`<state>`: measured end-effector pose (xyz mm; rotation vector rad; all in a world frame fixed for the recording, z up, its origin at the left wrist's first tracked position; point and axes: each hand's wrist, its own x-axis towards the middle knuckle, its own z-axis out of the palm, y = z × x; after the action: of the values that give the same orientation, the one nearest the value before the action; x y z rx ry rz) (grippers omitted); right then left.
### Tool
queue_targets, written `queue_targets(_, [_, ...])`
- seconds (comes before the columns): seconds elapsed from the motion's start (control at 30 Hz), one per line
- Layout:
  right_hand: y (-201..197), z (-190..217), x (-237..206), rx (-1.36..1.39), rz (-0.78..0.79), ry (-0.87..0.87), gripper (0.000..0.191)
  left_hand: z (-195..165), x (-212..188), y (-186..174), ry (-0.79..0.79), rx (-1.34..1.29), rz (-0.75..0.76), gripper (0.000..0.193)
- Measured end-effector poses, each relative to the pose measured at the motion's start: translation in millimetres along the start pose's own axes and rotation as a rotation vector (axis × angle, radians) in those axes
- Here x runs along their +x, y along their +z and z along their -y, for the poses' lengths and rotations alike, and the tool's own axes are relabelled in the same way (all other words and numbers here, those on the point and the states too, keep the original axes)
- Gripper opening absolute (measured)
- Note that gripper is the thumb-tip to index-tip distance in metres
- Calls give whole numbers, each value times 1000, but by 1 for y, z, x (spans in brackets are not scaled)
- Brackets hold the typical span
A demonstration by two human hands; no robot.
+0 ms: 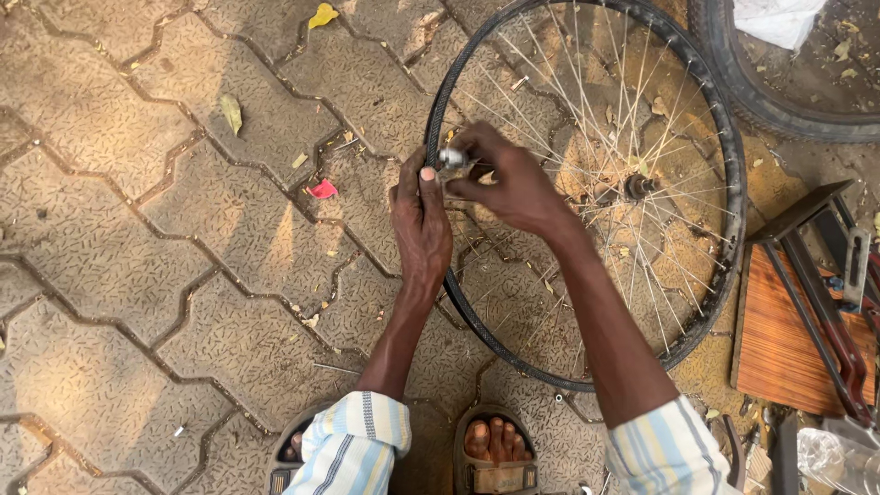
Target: The person works on a bicycle wheel lying on the paved ground, holding a small spoke wrench and turning spoke nipples at the rim to adjust spoke tension. They steady the rim with one hand while rotating the wrench with the other, working around the rim section by section.
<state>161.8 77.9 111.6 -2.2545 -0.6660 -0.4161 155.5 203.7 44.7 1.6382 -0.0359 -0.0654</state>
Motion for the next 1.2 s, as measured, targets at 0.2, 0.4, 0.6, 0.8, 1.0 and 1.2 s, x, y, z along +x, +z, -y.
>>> queue_targets(0.2, [6,1,8,-421,524,1089,19,-2,-1,1,-64,17,14,51])
queue_targets(0.4, [1,-1,-1,144,20,188,27,-3,-2,4,46,-94,-21,43])
queue_targets(0.6, [7,-4,-1,-558,455,899,15,-4,-2,5,45,-33,-39,42])
queue_targets(0.8, [0,1,-2,122,27,170,16,-3,-4,4,121,-18,-64,41])
queue_targets(1.0, [8,-2,-1,-574,538,915,13,0,-7,6,-12,-40,-45,43])
queue_targets(1.2, [3,-2,-11,128,8,235,21,3,-9,5,26,-29,-55,44])
